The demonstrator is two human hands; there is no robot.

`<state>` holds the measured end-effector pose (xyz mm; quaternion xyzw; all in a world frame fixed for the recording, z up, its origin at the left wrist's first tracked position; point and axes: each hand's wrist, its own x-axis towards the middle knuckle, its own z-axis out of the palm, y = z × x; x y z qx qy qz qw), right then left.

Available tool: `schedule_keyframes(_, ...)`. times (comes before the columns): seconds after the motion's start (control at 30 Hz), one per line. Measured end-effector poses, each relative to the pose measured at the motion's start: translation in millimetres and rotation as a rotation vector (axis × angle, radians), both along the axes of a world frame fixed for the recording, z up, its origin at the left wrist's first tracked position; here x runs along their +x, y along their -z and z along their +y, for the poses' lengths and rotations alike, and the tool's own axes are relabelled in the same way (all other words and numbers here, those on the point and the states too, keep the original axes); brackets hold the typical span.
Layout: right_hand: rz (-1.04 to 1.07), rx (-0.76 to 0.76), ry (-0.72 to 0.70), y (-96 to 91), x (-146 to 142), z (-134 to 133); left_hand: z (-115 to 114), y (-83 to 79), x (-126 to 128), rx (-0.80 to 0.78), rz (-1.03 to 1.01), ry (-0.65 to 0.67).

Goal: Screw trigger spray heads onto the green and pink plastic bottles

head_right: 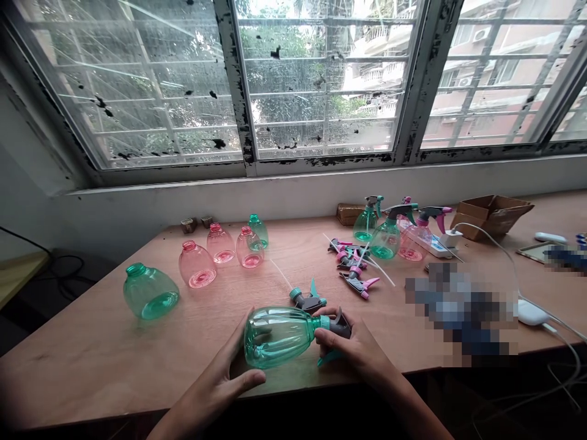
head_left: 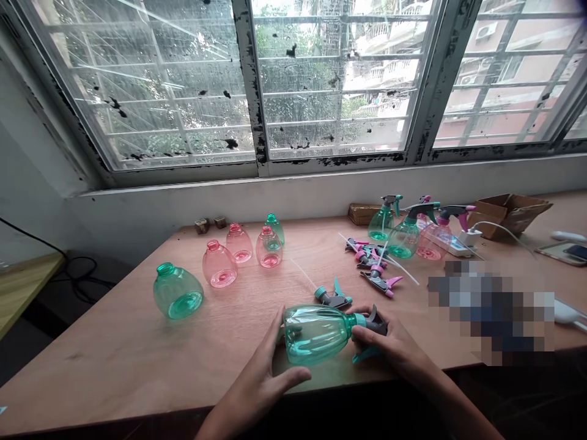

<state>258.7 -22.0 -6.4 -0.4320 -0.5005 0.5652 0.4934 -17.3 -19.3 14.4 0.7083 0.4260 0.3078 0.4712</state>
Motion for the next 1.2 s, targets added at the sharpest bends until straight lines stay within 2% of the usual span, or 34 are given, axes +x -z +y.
schedule_keyframes(0.23, 0.048, 0.021, -0.027, 4.5, 2, 2, 1, 4.6, 0, 0.053, -0.011, 0.010)
schedule_keyframes(0.47, 0.021, 0.026, -0.039, 2.4, 2, 1, 2, 7.7, -4, 0.014, -0.018, -0.007)
schedule_keyframes(0.7, 0.029, 0.029, -0.022, 6.4, 3, 3, 1, 13.4, -2, -0.014, -0.175, 0.116)
schedule_keyframes(0.97, 0.024, 0.028, -0.027, 4.1, 2, 2, 3, 13.5, -6, 0.022, -0.044, 0.041)
schedule_keyframes(1.2, 0.057, 0.023, -0.039, 6.3, 3, 3, 3, 13.7, -2, 0.084, -0.079, 0.107)
